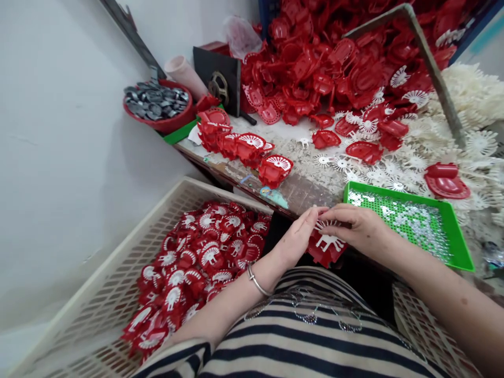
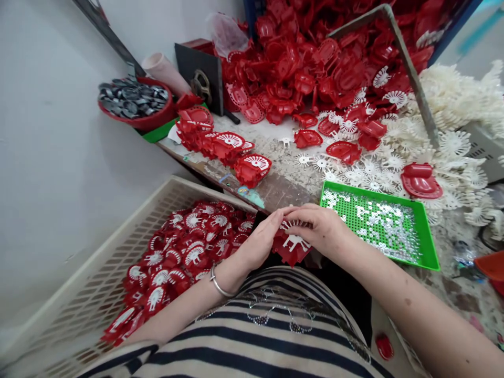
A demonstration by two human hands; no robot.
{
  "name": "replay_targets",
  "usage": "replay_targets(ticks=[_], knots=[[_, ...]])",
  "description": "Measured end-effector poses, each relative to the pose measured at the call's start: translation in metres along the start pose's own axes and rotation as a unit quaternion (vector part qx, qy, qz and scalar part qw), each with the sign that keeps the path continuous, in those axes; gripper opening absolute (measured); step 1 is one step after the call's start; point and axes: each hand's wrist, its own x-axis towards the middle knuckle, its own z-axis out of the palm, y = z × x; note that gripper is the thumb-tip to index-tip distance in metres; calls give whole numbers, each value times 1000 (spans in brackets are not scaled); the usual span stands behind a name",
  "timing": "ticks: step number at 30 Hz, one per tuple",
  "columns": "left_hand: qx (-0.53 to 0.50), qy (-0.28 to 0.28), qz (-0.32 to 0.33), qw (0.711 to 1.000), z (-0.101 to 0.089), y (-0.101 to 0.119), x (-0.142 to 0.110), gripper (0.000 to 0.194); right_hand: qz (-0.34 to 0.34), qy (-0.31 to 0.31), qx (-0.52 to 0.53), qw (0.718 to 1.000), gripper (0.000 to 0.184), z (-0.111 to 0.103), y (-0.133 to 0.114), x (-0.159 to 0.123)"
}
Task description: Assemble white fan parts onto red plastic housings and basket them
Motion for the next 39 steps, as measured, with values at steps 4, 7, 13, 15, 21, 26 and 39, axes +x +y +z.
replay_targets(ticks=[4, 7, 13, 15, 21, 26, 39], knots=[[-54, 4, 9, 998, 5, -10, 0, 32, -107, 108, -137, 979, 18, 7, 5, -2], [-102, 15, -1, 995, 9, -11, 0, 32, -116, 154, -226, 955, 20, 11, 2, -6], [-106, 79, -9, 991, 11, -2, -3, 35, -68, 192, -275, 940, 44, 22, -9, -25], [-102, 99, -23, 990, 12, 0, -4, 37, -48, 195, -292, 935, 53, 27, -9, -30], [-84, 105, -17, 991, 14, -2, -7, 38, -20, 224, -308, 925, 48, 38, -9, -34], [-60, 104, 9, 993, 15, -1, -8, 43, 5, 231, -308, 923, 46, 39, -13, -35], [-57, 107, 6, 993, 21, -6, -3, 39, 21, 281, -278, 918, 62, 18, -11, -60]])
